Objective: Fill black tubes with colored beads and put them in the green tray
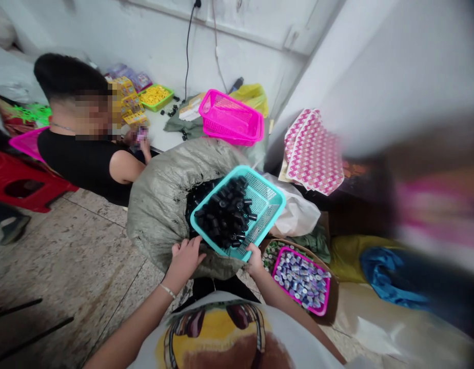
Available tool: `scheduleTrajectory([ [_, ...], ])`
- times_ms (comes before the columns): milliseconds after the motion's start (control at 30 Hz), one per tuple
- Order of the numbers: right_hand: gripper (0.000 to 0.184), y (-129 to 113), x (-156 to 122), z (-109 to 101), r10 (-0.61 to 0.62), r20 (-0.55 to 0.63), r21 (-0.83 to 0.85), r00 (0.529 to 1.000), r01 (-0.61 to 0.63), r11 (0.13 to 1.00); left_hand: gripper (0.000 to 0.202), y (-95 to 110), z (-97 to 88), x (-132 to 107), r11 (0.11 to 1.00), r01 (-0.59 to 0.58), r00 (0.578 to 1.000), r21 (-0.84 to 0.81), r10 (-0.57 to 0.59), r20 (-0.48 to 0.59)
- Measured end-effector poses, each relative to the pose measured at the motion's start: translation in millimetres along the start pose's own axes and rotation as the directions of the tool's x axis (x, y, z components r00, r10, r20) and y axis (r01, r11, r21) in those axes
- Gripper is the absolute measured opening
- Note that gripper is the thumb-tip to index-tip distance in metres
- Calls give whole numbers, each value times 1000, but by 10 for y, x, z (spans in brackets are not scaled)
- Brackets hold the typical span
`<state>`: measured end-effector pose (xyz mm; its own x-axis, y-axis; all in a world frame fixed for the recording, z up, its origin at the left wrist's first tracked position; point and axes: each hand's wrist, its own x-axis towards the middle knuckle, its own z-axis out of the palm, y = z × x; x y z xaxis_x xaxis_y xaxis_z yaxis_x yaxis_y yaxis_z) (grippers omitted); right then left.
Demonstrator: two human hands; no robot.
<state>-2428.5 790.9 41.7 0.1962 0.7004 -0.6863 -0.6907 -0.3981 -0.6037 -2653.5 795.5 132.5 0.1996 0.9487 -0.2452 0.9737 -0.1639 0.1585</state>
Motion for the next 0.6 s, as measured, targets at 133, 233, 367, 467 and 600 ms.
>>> scheduleTrajectory([
  [133, 26, -47, -28, 67, 34, 46, 48, 998, -36, 998, 26, 64, 66, 134, 998, 41, 999, -39, -40, 35],
  [233, 26, -158, -119, 187, -1, 83, 93, 997, -7, 996, 22, 87, 37, 119, 994, 60, 998, -87, -58, 22],
  [367, 31, -370, -346, 382, -44, 161, 168, 986, 17, 986, 25, 25, -55, -48, 964, 15, 1000, -266, -12, 10],
  [467, 35, -496, -535, 515, -64, 212, 219, 975, 16, 976, 34, -49, -119, -139, 909, -20, 1000, -416, 12, -22],
  [600, 36, -577, -756, 582, -113, 234, 283, 966, 44, 958, 38, -103, -132, -116, 904, -36, 999, -425, 29, -25],
])
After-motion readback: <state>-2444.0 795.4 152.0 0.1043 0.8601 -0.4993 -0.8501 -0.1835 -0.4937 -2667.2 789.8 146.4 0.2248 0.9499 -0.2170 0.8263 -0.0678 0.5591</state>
